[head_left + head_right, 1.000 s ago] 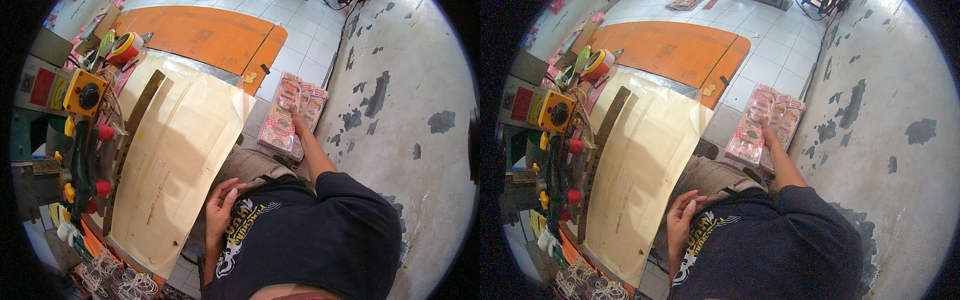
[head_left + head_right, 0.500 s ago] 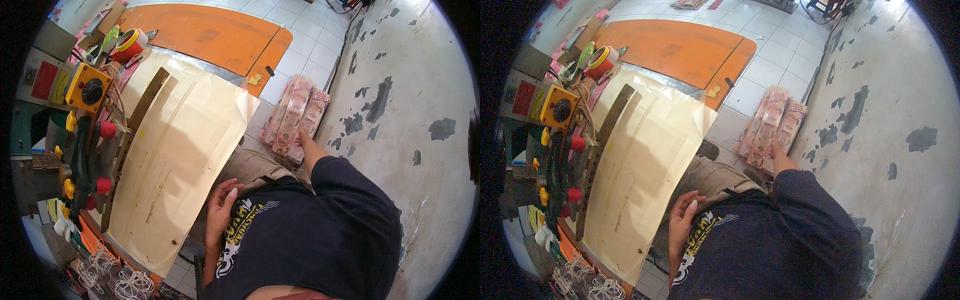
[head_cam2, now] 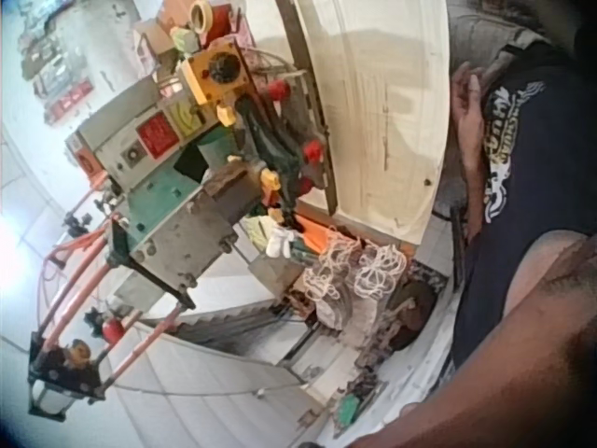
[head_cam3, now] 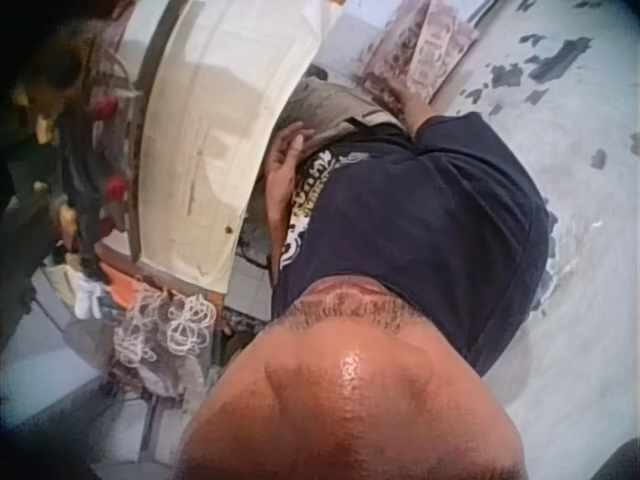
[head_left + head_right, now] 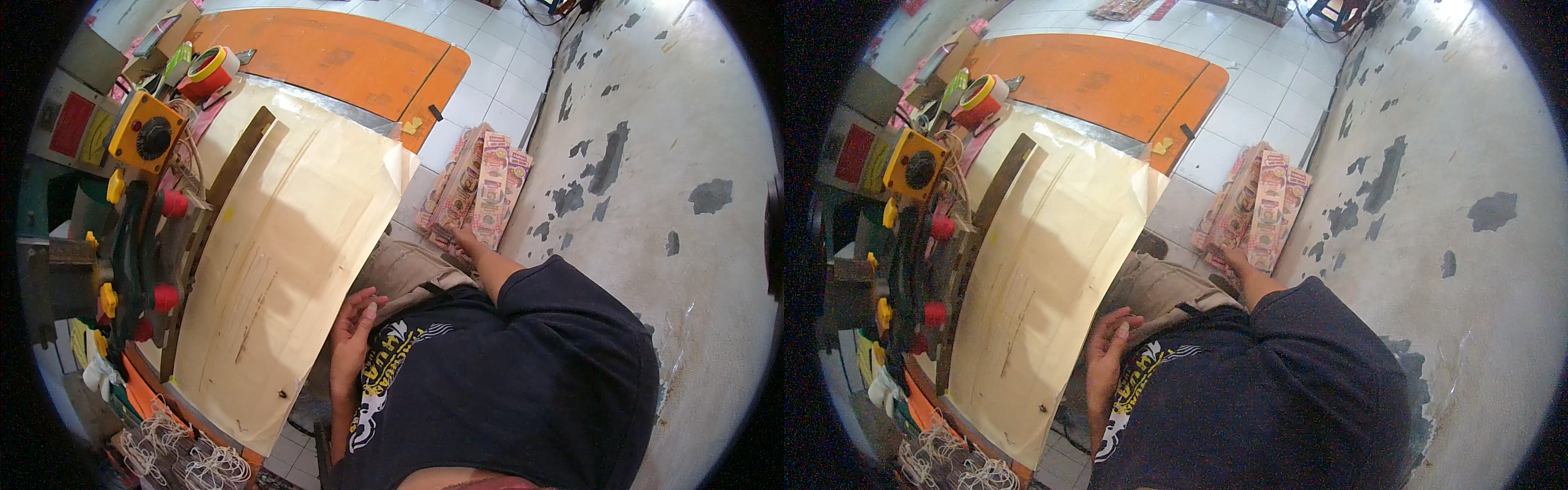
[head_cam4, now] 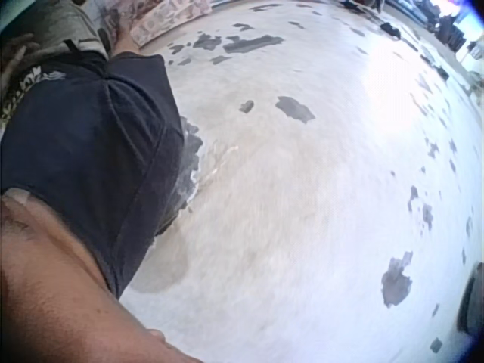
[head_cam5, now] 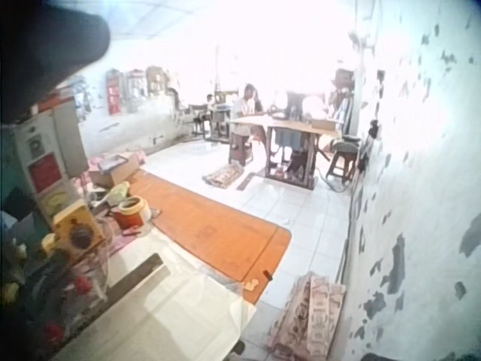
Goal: The person attaches strings to sheets of plastic sauce packets and then stacks the sheets on a table.
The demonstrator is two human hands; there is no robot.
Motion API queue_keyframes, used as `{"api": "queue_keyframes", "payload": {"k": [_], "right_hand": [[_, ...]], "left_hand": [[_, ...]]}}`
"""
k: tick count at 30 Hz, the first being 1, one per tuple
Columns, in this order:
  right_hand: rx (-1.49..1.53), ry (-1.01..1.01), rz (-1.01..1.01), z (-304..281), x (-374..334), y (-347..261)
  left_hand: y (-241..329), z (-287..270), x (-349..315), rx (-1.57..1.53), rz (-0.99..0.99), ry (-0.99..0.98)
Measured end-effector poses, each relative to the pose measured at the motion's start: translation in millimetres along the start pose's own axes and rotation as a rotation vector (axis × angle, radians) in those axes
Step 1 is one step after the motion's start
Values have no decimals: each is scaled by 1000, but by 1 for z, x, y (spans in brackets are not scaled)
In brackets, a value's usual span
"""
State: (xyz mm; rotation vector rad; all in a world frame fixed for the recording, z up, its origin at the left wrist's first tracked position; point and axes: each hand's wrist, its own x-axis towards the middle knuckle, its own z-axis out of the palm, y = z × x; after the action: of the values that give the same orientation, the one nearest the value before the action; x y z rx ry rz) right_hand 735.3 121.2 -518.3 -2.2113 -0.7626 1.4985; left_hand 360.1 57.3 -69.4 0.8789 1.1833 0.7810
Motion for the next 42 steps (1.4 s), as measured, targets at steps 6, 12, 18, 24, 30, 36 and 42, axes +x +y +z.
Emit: {"api": "queue_keyframes", "payload": {"k": [6,12,18,24,30,36,42], "right_hand": [[-69,-86,-231,-8,20,-31],[216,-125,-132,-10,-30,-136],[284,-204,-319,23,-53,-234],[250,-310,-443,83,-94,-287],[147,-355,-531,109,-131,-295],[-8,-376,-615,117,-149,-307],[-130,-367,-687,106,-161,-318]], "left_hand": [[-13,-10,-6,-33,35,6],[-22,-19,-13,-58,107,-12],[-28,-34,-24,124,54,-147],[-41,-46,-34,350,130,-21],[-20,-60,-59,510,223,-219],[4,-64,-106,339,613,-65],[38,-107,-168,333,780,254]]}}
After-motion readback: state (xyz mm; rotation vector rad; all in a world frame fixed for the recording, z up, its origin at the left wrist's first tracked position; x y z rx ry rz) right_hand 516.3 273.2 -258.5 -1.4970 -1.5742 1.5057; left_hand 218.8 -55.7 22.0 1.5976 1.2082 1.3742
